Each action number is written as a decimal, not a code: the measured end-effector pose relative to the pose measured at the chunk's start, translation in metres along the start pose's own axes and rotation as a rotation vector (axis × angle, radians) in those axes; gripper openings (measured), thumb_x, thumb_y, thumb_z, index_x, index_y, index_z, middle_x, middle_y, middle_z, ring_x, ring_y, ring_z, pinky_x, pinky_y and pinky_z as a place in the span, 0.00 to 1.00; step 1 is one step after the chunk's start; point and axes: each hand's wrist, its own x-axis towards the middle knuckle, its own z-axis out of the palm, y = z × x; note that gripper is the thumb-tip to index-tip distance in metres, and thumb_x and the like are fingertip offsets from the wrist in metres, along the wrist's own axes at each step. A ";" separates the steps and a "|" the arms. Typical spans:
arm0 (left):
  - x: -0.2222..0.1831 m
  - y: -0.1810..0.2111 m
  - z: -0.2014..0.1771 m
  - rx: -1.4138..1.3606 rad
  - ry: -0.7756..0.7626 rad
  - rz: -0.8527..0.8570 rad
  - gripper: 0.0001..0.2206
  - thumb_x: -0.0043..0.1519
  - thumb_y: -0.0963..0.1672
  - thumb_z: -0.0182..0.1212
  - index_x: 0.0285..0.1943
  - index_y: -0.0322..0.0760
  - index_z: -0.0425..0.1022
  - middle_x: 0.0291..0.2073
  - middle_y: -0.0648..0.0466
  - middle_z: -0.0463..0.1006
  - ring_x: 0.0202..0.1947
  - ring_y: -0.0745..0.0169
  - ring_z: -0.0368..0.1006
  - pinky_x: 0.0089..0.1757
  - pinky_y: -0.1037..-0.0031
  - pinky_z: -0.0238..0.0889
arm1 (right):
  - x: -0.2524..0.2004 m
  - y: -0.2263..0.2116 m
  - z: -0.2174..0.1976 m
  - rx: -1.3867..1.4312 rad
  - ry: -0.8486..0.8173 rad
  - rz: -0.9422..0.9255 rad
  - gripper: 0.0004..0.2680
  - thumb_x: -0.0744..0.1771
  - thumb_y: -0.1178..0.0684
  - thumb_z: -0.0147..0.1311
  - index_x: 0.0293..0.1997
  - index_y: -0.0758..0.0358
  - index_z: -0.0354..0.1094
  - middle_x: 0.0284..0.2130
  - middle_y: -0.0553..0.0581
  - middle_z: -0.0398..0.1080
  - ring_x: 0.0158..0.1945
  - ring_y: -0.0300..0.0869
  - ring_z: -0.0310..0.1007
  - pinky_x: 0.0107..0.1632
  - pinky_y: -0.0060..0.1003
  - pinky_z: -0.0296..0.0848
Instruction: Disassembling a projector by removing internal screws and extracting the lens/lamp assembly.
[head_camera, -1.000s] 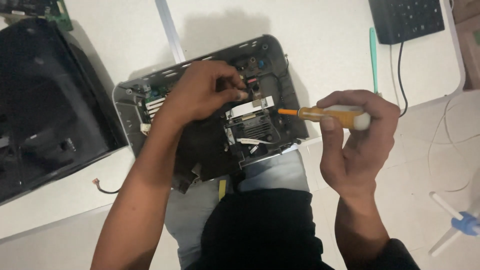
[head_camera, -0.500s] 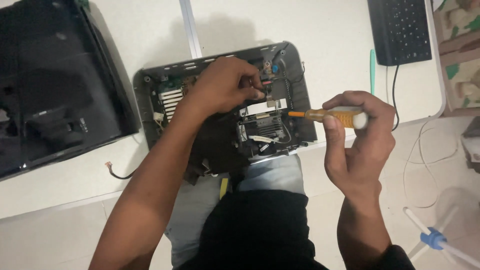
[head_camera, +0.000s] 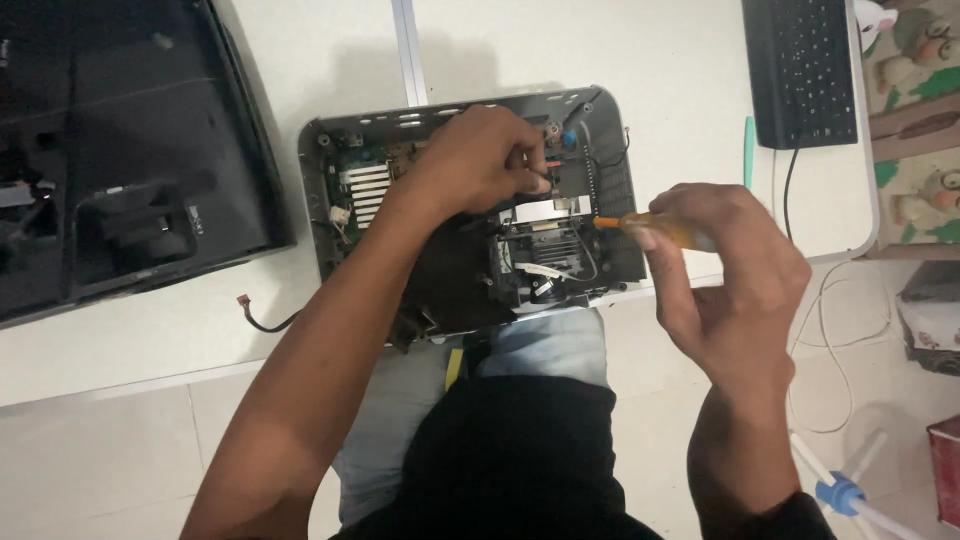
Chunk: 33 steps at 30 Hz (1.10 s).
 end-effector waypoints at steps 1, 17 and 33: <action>0.001 -0.001 0.001 -0.001 0.003 0.000 0.04 0.60 0.48 0.73 0.37 0.49 0.84 0.35 0.60 0.84 0.36 0.64 0.78 0.36 0.65 0.64 | 0.003 0.001 -0.002 0.000 -0.001 -0.003 0.03 0.71 0.67 0.56 0.46 0.79 0.66 0.40 0.72 0.73 0.44 0.59 0.76 0.48 0.47 0.74; -0.006 0.011 -0.003 -0.048 -0.057 -0.114 0.05 0.60 0.46 0.71 0.42 0.48 0.82 0.42 0.57 0.85 0.40 0.63 0.79 0.43 0.65 0.69 | 0.041 0.007 -0.022 -0.152 -0.457 -0.061 0.08 0.72 0.52 0.54 0.43 0.66 0.64 0.33 0.57 0.71 0.35 0.48 0.70 0.36 0.42 0.65; -0.003 0.003 0.002 -0.064 -0.032 -0.083 0.07 0.58 0.46 0.74 0.41 0.46 0.83 0.37 0.58 0.84 0.36 0.63 0.78 0.39 0.66 0.67 | 0.058 0.011 -0.033 -0.253 -0.670 -0.067 0.06 0.71 0.54 0.51 0.50 0.61 0.58 0.38 0.58 0.68 0.37 0.49 0.68 0.26 0.46 0.62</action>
